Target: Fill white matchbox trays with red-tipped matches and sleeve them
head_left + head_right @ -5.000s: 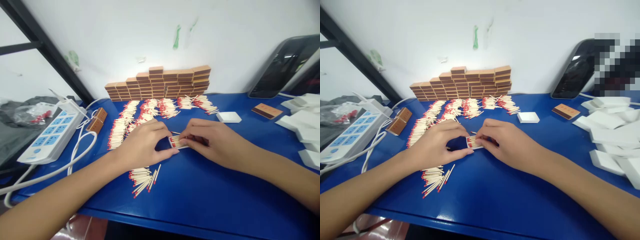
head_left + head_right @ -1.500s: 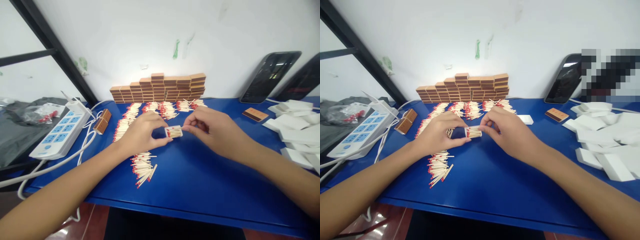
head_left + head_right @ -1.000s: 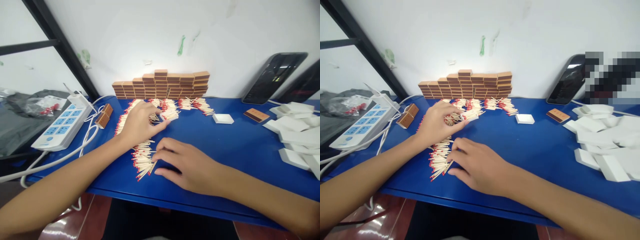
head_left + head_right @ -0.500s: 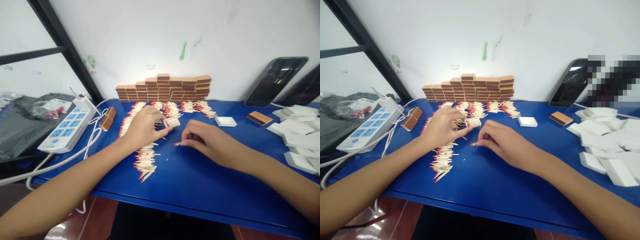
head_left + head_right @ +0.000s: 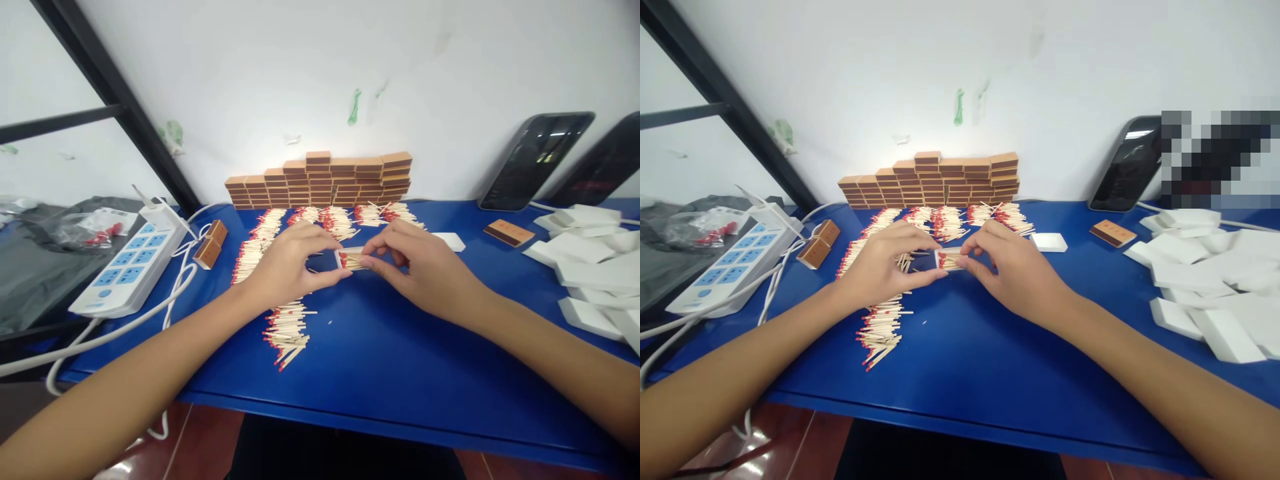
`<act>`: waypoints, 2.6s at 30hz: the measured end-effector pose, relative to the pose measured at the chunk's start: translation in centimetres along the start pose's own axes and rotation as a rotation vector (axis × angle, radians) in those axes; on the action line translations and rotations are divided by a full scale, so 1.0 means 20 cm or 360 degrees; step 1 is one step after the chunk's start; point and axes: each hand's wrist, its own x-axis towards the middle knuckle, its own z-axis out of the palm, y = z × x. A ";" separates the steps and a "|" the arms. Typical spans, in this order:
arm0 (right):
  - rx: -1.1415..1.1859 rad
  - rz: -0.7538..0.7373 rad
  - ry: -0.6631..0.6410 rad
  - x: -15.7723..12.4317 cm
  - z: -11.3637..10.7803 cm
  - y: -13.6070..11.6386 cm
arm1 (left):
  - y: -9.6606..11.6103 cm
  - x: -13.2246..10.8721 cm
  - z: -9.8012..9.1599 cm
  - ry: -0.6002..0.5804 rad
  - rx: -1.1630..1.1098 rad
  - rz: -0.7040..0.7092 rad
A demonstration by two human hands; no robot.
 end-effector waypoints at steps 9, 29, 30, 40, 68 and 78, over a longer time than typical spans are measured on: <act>0.0109 0.0013 -0.0150 0.00 0.05 0.02 | 0.01 0.00 0.01 -0.0247 -0.0043 -0.0008; 0.0093 -0.0029 -0.0342 0.07 0.20 -0.18 | -0.05 0.00 -0.01 0.0454 0.0448 -0.0384; 0.0064 0.0004 -0.0375 0.08 0.20 -0.18 | -0.06 0.00 -0.01 0.0450 0.0448 -0.0386; 0.0379 -0.0084 -0.0498 0.01 0.13 -0.40 | -0.06 0.01 0.00 0.0351 0.0415 -0.0415; 0.0237 0.0140 -0.0598 0.04 -0.02 0.07 | -0.09 -0.01 0.00 0.0099 0.0359 -0.0339; 0.0181 0.0277 -0.0246 0.07 -0.06 0.01 | -0.08 -0.01 0.00 -0.0177 0.0146 -0.0100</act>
